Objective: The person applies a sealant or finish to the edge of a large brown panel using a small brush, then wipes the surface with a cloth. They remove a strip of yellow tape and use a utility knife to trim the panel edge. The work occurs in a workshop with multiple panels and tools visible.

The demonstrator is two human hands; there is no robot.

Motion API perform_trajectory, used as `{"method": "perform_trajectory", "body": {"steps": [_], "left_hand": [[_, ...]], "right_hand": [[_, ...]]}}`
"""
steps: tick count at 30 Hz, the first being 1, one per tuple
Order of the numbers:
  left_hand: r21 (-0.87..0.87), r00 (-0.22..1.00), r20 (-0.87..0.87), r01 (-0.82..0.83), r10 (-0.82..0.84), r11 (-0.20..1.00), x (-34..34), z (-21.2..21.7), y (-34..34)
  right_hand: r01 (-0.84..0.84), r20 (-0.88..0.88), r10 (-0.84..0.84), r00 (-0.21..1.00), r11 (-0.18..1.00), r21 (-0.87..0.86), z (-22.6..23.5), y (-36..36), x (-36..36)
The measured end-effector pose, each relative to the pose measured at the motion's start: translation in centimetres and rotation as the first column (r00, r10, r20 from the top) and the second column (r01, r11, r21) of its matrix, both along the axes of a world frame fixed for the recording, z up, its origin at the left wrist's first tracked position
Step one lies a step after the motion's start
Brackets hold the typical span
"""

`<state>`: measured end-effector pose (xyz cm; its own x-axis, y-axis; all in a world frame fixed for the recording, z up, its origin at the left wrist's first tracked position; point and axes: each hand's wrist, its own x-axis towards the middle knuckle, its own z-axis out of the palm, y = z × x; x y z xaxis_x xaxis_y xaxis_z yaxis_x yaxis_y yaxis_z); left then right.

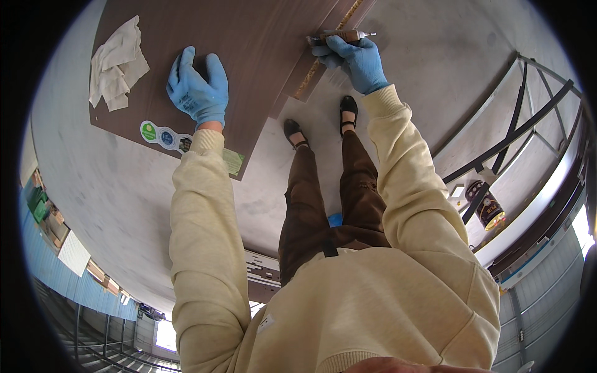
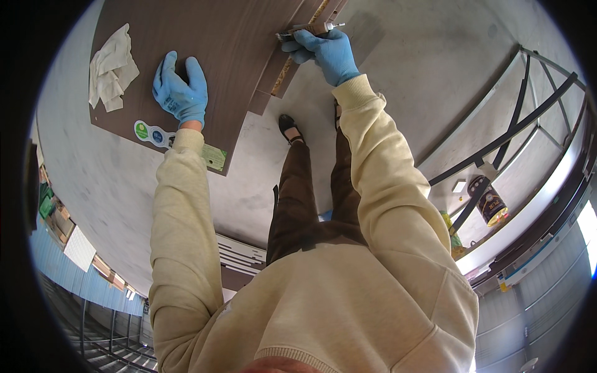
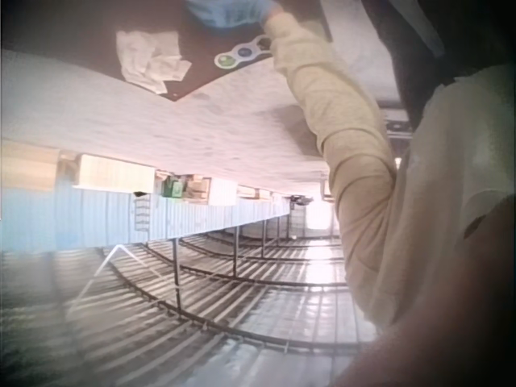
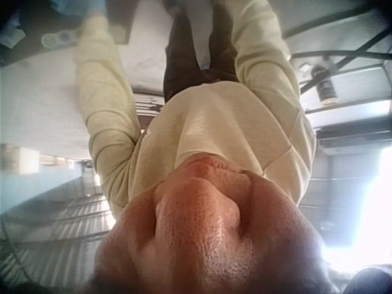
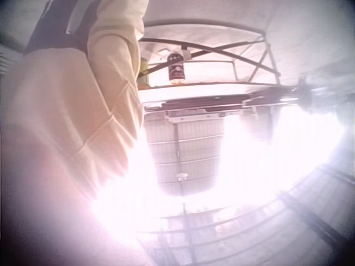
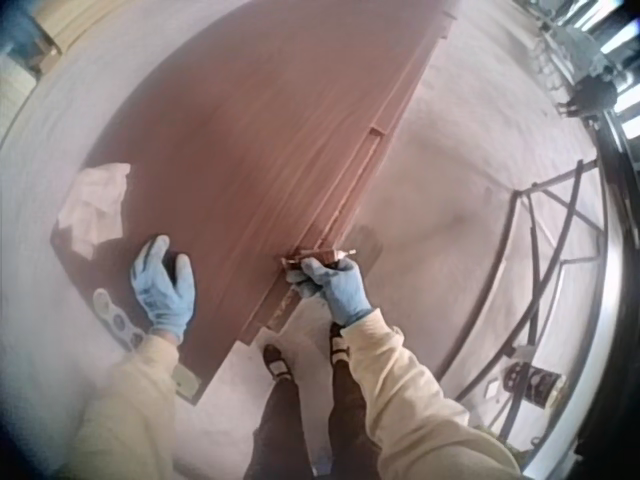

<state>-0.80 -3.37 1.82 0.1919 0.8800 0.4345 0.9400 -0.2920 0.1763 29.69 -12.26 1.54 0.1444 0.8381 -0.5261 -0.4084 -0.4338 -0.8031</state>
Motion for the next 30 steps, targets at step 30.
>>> {"method": "perform_trajectory", "body": {"steps": [30], "left_hand": [[0.012,1.0,0.006,0.013,-0.013,1.0,-0.1,0.0,0.1]], "right_hand": [[0.074,0.188,-0.065,0.98,0.997,-0.038,2.7,-1.5,-1.4]]}}
